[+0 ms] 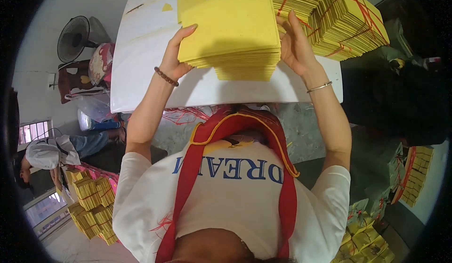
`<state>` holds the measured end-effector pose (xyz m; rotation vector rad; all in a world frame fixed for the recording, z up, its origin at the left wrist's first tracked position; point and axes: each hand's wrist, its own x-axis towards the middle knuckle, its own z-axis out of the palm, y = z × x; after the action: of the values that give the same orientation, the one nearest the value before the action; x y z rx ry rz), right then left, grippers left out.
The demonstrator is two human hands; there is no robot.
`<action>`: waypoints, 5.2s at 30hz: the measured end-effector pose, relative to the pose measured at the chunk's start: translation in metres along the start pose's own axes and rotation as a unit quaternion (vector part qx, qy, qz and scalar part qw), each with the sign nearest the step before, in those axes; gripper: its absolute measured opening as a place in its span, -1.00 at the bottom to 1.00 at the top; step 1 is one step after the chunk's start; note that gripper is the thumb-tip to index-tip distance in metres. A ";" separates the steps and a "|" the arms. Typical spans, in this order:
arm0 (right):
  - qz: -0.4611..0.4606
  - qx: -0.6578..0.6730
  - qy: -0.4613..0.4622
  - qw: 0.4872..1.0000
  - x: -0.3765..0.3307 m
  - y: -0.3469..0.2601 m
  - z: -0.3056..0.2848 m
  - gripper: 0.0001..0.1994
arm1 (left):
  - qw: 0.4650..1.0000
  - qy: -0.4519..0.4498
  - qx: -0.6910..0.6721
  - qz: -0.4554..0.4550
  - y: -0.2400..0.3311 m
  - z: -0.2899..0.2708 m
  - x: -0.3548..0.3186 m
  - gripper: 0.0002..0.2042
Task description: Bundling and tying stacks of yellow paper with red string.
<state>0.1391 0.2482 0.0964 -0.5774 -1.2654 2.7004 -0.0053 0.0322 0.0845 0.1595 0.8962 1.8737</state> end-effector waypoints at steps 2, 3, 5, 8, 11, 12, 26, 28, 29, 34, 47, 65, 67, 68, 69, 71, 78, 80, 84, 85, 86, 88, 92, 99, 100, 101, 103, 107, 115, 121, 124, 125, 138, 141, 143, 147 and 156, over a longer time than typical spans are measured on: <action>-0.010 -0.036 -0.051 0.998 -0.001 -0.008 -0.007 -0.41 | 1.000 -0.001 0.019 -0.022 -0.003 0.006 0.010 -0.61; -0.009 -0.039 -0.055 0.998 0.000 -0.010 -0.010 -0.41 | 0.999 0.006 0.040 -0.031 -0.005 0.009 0.015 -0.61; 0.002 -0.075 -0.047 0.996 0.003 -0.011 -0.014 -0.43 | 0.995 0.028 0.085 -0.047 -0.008 0.013 0.023 -0.60; 0.033 -0.089 -0.065 0.993 0.008 -0.013 -0.022 -0.54 | 0.990 0.042 0.127 -0.047 -0.010 0.015 0.032 -0.60; 0.083 -0.067 -0.037 0.994 0.011 -0.010 -0.024 -0.60 | 0.987 0.053 0.136 -0.065 -0.011 0.015 0.033 -0.59; 0.085 -0.063 -0.062 0.992 0.011 -0.009 -0.024 -0.60 | 0.988 0.043 0.130 -0.067 -0.012 0.015 0.030 -0.59; -0.290 -0.542 -0.109 0.781 -0.027 0.000 -0.079 -0.25 | 0.774 -0.136 0.534 0.312 -0.019 0.040 -0.012 -0.09; -0.147 -0.291 -0.041 0.944 -0.028 0.006 -0.093 -0.24 | 0.786 -0.133 0.541 0.268 -0.014 0.043 -0.007 0.01; -0.113 -0.250 -0.019 0.961 -0.027 0.008 -0.099 -0.24 | 0.814 -0.191 0.486 0.254 -0.010 0.045 -0.002 0.05; -0.300 -0.439 -0.026 0.847 -0.023 0.026 -0.131 -0.29 | 0.847 -0.244 0.406 0.240 0.018 0.061 0.016 -0.18; -0.243 -0.415 -0.027 0.877 -0.025 0.039 -0.137 -0.25 | 0.830 -0.183 0.496 0.179 0.023 0.074 0.020 -0.75; -0.208 -0.373 -0.059 0.902 -0.009 0.044 -0.124 -0.37 | 0.850 -0.159 0.477 0.156 0.026 0.059 0.001 -0.63; -0.199 -0.345 -0.063 0.915 -0.012 0.043 -0.124 -0.35 | 0.849 -0.162 0.478 0.156 0.026 0.058 0.001 -0.63; -0.196 -0.336 -0.066 0.919 -0.013 0.041 -0.121 -0.35 | 0.855 -0.165 0.468 0.151 0.026 0.057 0.001 -0.62; -0.160 -0.300 -0.043 0.940 -0.015 0.040 -0.117 -0.36 | 0.861 -0.168 0.457 0.146 0.026 0.057 0.001 -0.62; -0.123 -0.262 -0.022 0.957 -0.019 0.036 -0.108 -0.36 | 0.865 -0.161 0.455 0.138 0.025 0.056 0.000 -0.61; -0.120 -0.132 -0.053 0.983 -0.026 0.024 -0.092 -0.40 | 0.867 -0.157 0.450 0.147 0.024 0.052 -0.004 -0.52; -0.016 0.065 -0.029 0.997 -0.026 0.023 -0.096 -0.43 | 0.854 -0.184 0.451 0.180 0.024 0.050 -0.004 -0.53; -0.211 -0.352 -0.117 0.904 -0.023 0.030 -0.105 -0.46 | 0.840 -0.210 0.457 0.203 0.023 0.048 -0.004 -0.51; -0.181 -0.324 -0.117 0.921 -0.023 0.031 -0.107 -0.45 | 0.840 -0.209 0.457 0.203 0.023 0.048 -0.004 -0.51; -0.152 -0.294 -0.116 0.936 -0.022 0.032 -0.109 -0.44 | 0.847 -0.201 0.452 0.195 0.022 0.048 -0.004 -0.51; -0.185 -0.340 -0.131 0.913 -0.020 0.033 -0.111 -0.45 | 0.853 -0.192 0.446 0.189 0.022 0.048 -0.004 -0.50; -0.305 -0.525 -0.128 0.784 -0.018 0.033 -0.110 -0.47 | 0.863 -0.185 0.437 0.172 0.022 0.047 -0.003 -0.47; -0.165 -0.346 -0.077 0.921 -0.015 0.039 -0.113 -0.19 | 0.829 -0.246 0.446 0.231 0.024 0.038 -0.003 -0.38; -0.222 -0.436 -0.072 0.869 -0.013 0.040 -0.114 -0.16 | 0.829 -0.245 0.446 0.231 0.024 0.037 -0.003 -0.38; -0.230 -0.463 -0.061 0.854 -0.011 0.041 -0.116 -0.13 | 0.837 -0.234 0.441 0.222 0.024 0.036 -0.003 -0.37; -0.285 -0.537 -0.067 0.791 -0.009 0.041 -0.119 -0.12 | 0.845 -0.223 0.436 0.213 0.023 0.036 -0.003 -0.37; -0.271 -0.528 -0.053 0.804 -0.008 0.043 -0.120 -0.10 | 0.845 -0.223 0.436 0.214 0.022 0.036 -0.002 -0.37; -0.286 -0.522 -0.058 0.801 -0.003 0.050 -0.125 -0.08 | 0.861 -0.203 0.419 0.204 0.019 0.030 -0.003 -0.36; -0.347 -0.701 -0.075 0.619 0.004 0.052 -0.134 -0.17 | 0.827 -0.255 0.423 0.269 0.011 0.032 -0.006 -0.09; -0.322 -0.628 -0.067 0.705 0.000 0.051 -0.129 -0.31 | 0.784 -0.235 0.497 0.290 0.006 0.033 -0.010 0.07; -0.322 -0.629 -0.068 0.705 -0.003 0.050 -0.124 -0.31 | 0.794 -0.229 0.487 0.282 0.006 0.033 -0.011 0.09; 0.092 -0.044 -0.048 0.994 0.005 0.001 -0.027 -0.56 | 0.913 0.114 0.382 0.091 -0.015 0.008 0.026 -0.13; 0.124 -0.028 -0.053 0.990 0.018 0.005 -0.030 -0.53 | 0.927 0.071 0.366 0.046 -0.018 -0.011 0.046 -0.36; 0.133 -0.034 -0.055 0.989 0.030 0.008 -0.036 -0.51 | 0.929 0.072 0.362 0.007 -0.023 -0.020 0.052 -0.43; 0.140 -0.080 -0.047 0.986 0.046 0.017 -0.048 -0.50 | 0.934 0.111 0.340 -0.018 -0.032 -0.028 0.060 -0.56; 0.106 -0.084 -0.034 0.990 0.045 0.031 -0.047 -0.53 | 0.954 0.098 0.284 -0.021 -0.038 -0.025 0.061 -0.64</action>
<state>0.1174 0.2733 0.0316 -0.6794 -1.5422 2.8221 -0.0186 0.0782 0.0257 0.3045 1.5512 1.5650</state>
